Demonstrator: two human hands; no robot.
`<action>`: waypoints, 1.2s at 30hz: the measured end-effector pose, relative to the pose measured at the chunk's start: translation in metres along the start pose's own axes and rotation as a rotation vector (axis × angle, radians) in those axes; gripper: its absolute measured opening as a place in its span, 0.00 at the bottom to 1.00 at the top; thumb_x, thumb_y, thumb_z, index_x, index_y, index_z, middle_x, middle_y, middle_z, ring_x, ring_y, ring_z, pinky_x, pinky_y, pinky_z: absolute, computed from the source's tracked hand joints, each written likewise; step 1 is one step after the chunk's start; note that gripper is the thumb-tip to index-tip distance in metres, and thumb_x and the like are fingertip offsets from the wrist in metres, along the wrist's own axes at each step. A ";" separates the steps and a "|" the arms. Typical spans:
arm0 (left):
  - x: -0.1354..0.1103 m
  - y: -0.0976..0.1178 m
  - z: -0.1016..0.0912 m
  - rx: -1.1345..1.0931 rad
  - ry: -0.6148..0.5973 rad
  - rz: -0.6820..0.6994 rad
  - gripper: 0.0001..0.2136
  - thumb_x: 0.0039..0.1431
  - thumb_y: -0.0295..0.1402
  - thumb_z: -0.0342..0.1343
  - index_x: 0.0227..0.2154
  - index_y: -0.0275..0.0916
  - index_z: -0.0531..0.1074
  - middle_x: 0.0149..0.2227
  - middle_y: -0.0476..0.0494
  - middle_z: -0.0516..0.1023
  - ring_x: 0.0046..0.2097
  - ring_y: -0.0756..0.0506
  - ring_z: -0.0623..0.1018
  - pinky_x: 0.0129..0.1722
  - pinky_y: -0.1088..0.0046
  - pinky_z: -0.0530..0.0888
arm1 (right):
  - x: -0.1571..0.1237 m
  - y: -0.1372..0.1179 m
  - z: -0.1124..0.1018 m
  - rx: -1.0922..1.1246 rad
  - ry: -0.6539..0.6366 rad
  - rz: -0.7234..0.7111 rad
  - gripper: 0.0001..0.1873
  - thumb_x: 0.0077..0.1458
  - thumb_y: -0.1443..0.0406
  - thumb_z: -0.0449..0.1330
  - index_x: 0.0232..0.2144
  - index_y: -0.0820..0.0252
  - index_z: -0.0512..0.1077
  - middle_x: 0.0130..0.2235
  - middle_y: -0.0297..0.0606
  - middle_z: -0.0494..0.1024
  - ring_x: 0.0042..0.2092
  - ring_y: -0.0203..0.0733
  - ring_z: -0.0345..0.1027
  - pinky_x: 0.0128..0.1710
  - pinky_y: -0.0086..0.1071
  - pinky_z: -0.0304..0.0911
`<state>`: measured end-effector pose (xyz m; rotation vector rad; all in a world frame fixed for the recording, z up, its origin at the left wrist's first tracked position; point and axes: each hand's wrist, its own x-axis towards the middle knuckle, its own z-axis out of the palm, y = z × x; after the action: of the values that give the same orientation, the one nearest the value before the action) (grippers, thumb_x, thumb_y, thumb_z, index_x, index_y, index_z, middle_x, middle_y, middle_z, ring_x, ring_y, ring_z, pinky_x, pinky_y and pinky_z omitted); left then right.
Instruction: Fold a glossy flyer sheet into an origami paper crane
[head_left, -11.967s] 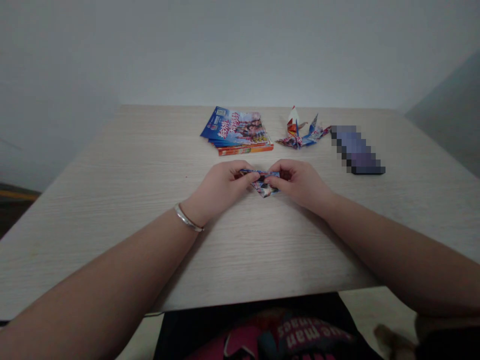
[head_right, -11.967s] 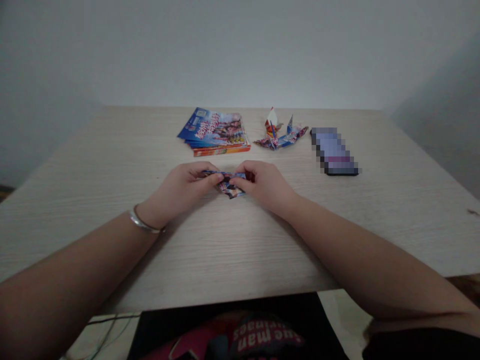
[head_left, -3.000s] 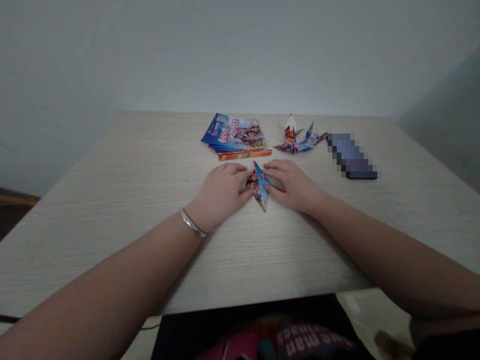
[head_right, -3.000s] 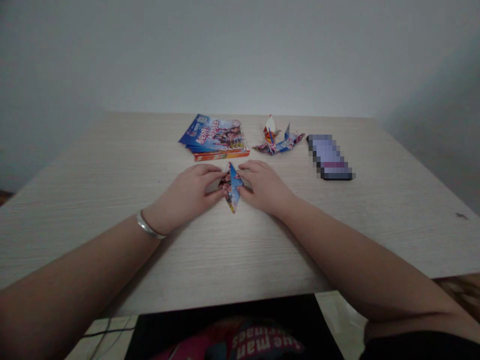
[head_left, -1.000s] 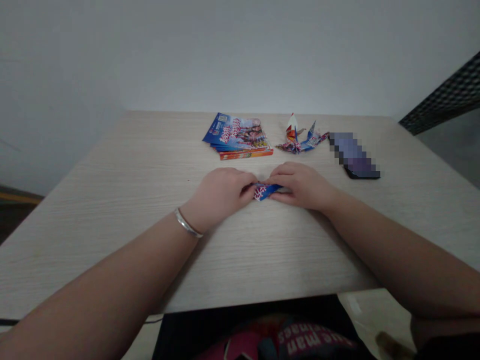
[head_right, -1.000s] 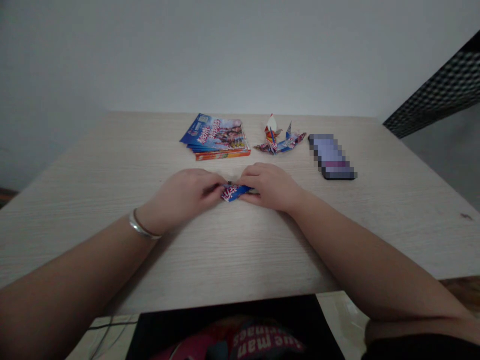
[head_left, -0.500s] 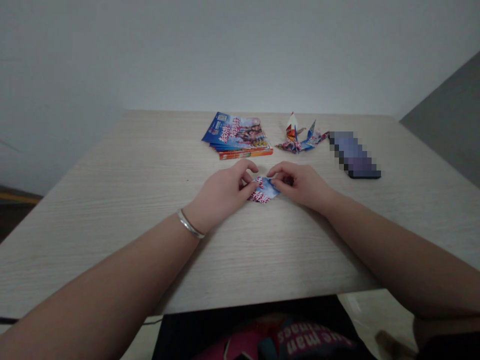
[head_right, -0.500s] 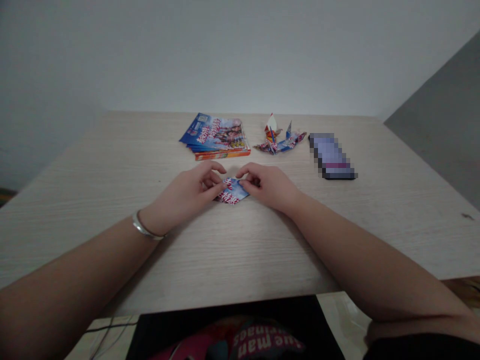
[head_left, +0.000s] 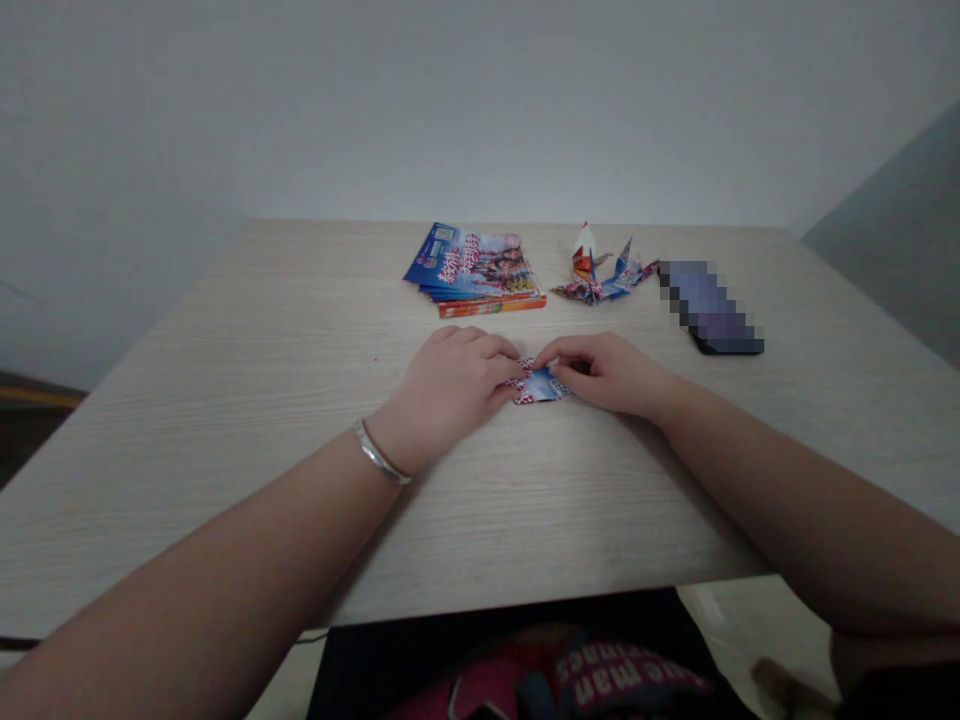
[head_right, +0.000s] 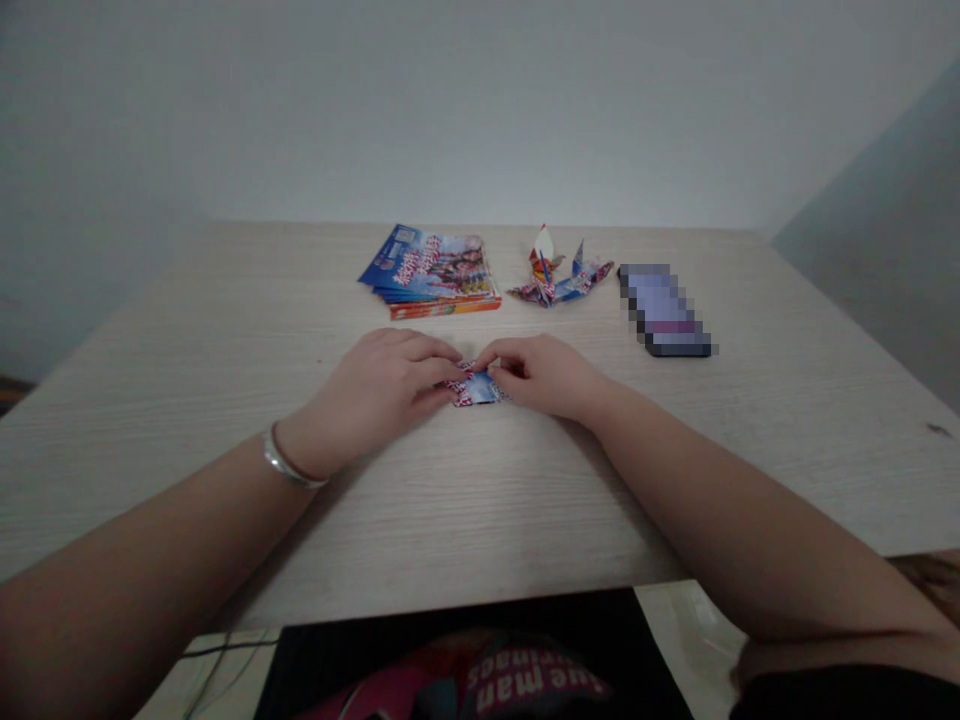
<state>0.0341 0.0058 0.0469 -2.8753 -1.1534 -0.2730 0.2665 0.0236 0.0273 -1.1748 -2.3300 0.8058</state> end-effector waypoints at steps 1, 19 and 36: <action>0.000 0.000 -0.001 0.015 0.010 0.005 0.09 0.67 0.34 0.57 0.44 0.42 0.81 0.48 0.44 0.82 0.49 0.39 0.78 0.48 0.59 0.70 | 0.000 0.001 0.000 0.022 -0.001 -0.005 0.15 0.56 0.65 0.56 0.41 0.58 0.80 0.23 0.28 0.73 0.24 0.33 0.59 0.27 0.29 0.52; -0.001 -0.005 0.000 0.043 -0.004 0.040 0.11 0.68 0.39 0.56 0.45 0.41 0.80 0.48 0.43 0.83 0.52 0.38 0.79 0.55 0.57 0.68 | 0.000 0.009 -0.003 -0.184 0.057 -0.319 0.17 0.50 0.70 0.59 0.43 0.58 0.78 0.39 0.41 0.81 0.42 0.45 0.74 0.46 0.40 0.67; -0.002 -0.020 0.012 -0.081 0.064 0.090 0.10 0.67 0.38 0.57 0.41 0.41 0.82 0.45 0.45 0.85 0.46 0.41 0.82 0.50 0.58 0.74 | -0.001 0.020 -0.007 -0.292 0.013 -0.436 0.12 0.63 0.61 0.62 0.46 0.56 0.81 0.47 0.40 0.85 0.49 0.46 0.76 0.53 0.42 0.67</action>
<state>0.0208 0.0199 0.0344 -2.9543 -1.0223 -0.4149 0.2833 0.0350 0.0194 -0.7194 -2.6164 0.3122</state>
